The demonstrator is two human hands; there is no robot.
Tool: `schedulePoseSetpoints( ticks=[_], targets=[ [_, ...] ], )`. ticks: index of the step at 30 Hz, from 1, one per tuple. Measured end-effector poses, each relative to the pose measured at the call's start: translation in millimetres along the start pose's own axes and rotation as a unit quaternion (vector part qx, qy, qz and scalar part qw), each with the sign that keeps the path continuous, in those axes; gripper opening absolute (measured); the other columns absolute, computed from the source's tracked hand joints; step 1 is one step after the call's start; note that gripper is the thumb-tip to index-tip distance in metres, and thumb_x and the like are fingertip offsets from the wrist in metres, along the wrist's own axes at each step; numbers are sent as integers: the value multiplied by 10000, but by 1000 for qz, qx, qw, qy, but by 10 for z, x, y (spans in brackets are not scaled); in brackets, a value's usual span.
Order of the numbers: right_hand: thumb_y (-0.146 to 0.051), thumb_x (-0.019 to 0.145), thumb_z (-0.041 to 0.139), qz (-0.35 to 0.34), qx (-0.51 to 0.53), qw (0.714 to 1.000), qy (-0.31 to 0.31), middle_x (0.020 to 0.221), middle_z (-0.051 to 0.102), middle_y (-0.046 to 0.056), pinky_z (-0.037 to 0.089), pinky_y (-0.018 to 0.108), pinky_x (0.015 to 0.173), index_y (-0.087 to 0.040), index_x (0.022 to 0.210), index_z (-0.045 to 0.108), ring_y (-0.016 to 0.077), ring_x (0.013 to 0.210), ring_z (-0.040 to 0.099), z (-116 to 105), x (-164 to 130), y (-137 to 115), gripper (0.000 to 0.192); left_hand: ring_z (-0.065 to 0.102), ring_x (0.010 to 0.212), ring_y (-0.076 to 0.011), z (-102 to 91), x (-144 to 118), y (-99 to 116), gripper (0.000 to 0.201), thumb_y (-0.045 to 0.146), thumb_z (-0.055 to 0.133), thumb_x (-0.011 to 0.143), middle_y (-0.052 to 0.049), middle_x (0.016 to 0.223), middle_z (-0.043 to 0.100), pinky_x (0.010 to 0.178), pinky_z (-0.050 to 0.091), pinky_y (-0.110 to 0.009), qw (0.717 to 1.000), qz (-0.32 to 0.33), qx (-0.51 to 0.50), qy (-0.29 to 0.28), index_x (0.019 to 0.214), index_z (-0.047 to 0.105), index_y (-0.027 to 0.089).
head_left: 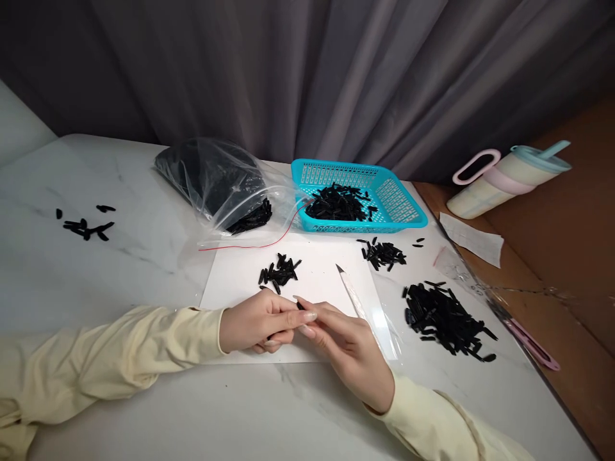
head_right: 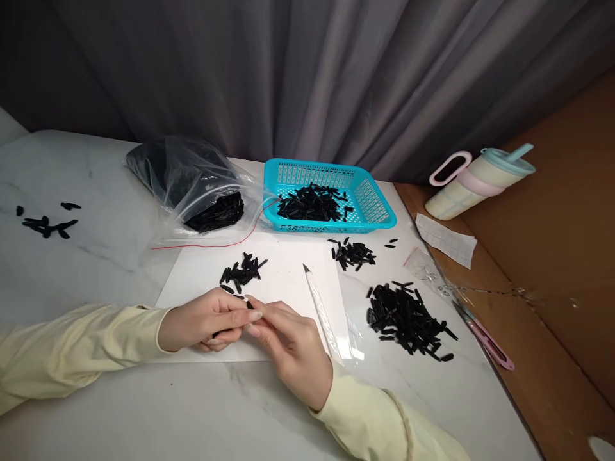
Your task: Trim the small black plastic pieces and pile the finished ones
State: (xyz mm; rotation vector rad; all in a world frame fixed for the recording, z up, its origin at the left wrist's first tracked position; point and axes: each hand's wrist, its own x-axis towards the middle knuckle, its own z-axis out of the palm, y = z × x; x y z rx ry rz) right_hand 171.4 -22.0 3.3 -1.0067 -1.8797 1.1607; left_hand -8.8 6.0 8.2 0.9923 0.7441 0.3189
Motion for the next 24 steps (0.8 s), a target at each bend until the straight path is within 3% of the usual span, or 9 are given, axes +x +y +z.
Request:
schedulePoseSetpoints(
  ticks=[5,7,11,17,24],
  targets=[
    [-241,917,450,-14,7,1000,8,810,662,52,509,276,658,-233,1105,648,159,726,595,-35,0,37,273,193,274,-31,-14,-1,-5,580,612,416,811,69,337,265,287,105,-196,1000,-16,19,-6,434,338,179],
    [-246,914,455,-14,13,1000,10,763,654,43,502,265,618,-226,1104,651,146,664,573,-42,5,49,274,191,280,-36,-7,-9,0,576,604,372,836,70,354,274,287,115,-195,1000,-19,19,1,475,429,159],
    [-238,906,471,4,25,1000,5,665,634,18,503,252,594,-212,1071,672,126,581,548,-47,16,50,261,221,324,-38,5,-22,2,470,528,403,863,82,444,312,301,160,-174,1000,2,24,7,756,600,115],
    [-267,868,537,62,64,995,36,686,679,21,513,202,478,-203,996,690,107,506,567,-47,7,41,210,199,294,-26,-17,3,-26,446,467,402,883,81,417,317,286,138,-167,1000,10,-28,-8,652,560,120],
    [-301,904,475,97,99,990,12,664,652,19,462,204,467,-160,898,633,85,461,516,-42,-13,60,212,203,286,-21,-17,-13,-12,472,472,428,870,78,388,312,284,135,-156,997,-12,-71,-4,580,534,115]
  ],
)
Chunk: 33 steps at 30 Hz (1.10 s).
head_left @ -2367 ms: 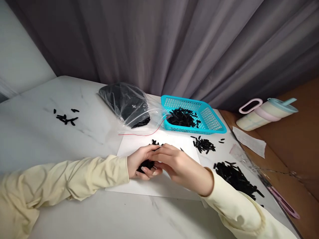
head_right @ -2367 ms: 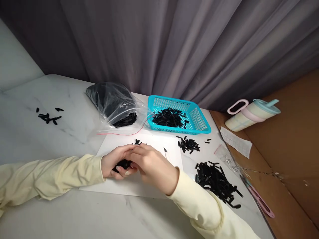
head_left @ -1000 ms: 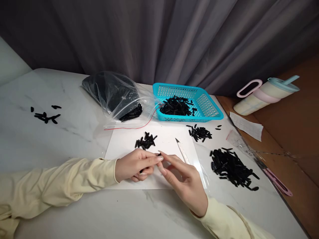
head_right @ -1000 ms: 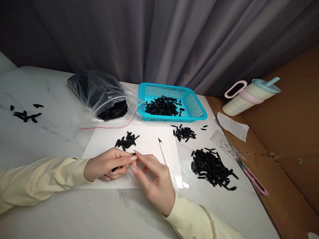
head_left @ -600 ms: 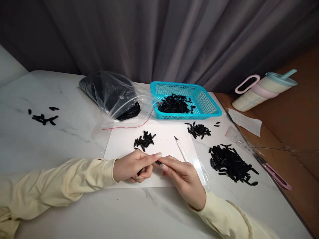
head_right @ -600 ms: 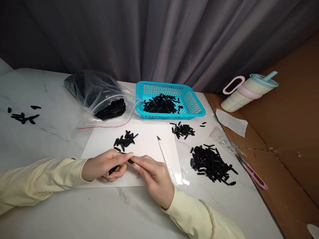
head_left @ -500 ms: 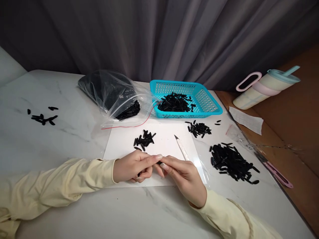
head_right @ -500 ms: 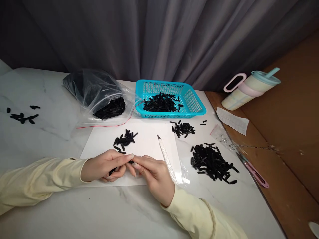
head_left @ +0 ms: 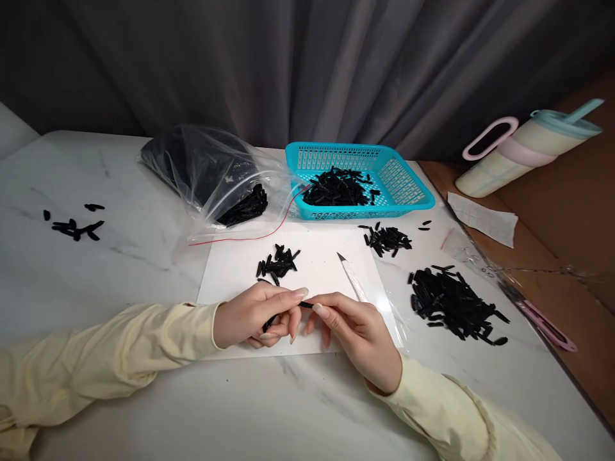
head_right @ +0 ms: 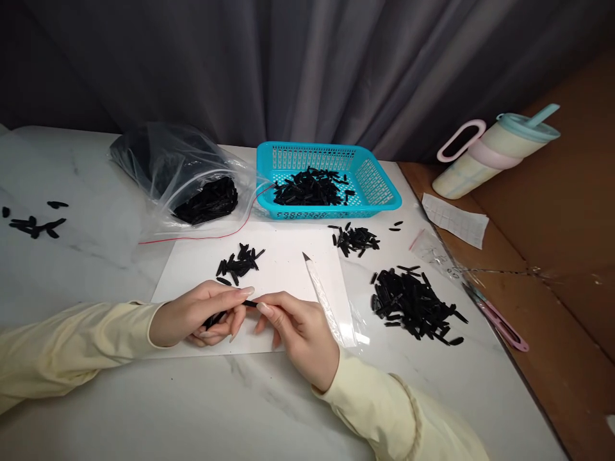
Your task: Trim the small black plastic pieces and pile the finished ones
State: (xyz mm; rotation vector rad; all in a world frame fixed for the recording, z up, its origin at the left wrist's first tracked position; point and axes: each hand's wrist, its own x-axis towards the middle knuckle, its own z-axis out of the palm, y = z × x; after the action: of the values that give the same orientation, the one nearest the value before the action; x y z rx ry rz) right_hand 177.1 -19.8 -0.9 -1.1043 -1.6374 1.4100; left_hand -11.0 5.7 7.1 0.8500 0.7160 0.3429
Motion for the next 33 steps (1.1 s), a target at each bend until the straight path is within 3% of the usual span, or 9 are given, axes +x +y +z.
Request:
schedulePoseSetpoints(
  ticks=[5,11,33],
  targets=[
    [-350,912,456,45,74,996,-23,663,611,14,441,213,461,-163,863,588,89,486,513,19,8,8,234,209,288,-18,-4,6,13,479,478,446,860,78,384,314,288,138,-150,1000,-4,-4,6,566,533,111],
    [-379,910,449,81,211,972,-64,741,616,45,410,202,401,-165,845,507,113,548,547,36,43,9,231,209,278,-21,4,22,21,485,472,445,859,81,354,294,282,144,-149,1000,-1,-2,23,543,527,114],
    [-369,886,510,80,236,966,-75,738,611,26,409,181,381,-172,873,505,103,527,567,37,46,-8,197,217,299,-9,-6,-8,-11,406,438,496,850,91,393,308,286,148,-131,999,27,2,23,592,512,125]
  ],
)
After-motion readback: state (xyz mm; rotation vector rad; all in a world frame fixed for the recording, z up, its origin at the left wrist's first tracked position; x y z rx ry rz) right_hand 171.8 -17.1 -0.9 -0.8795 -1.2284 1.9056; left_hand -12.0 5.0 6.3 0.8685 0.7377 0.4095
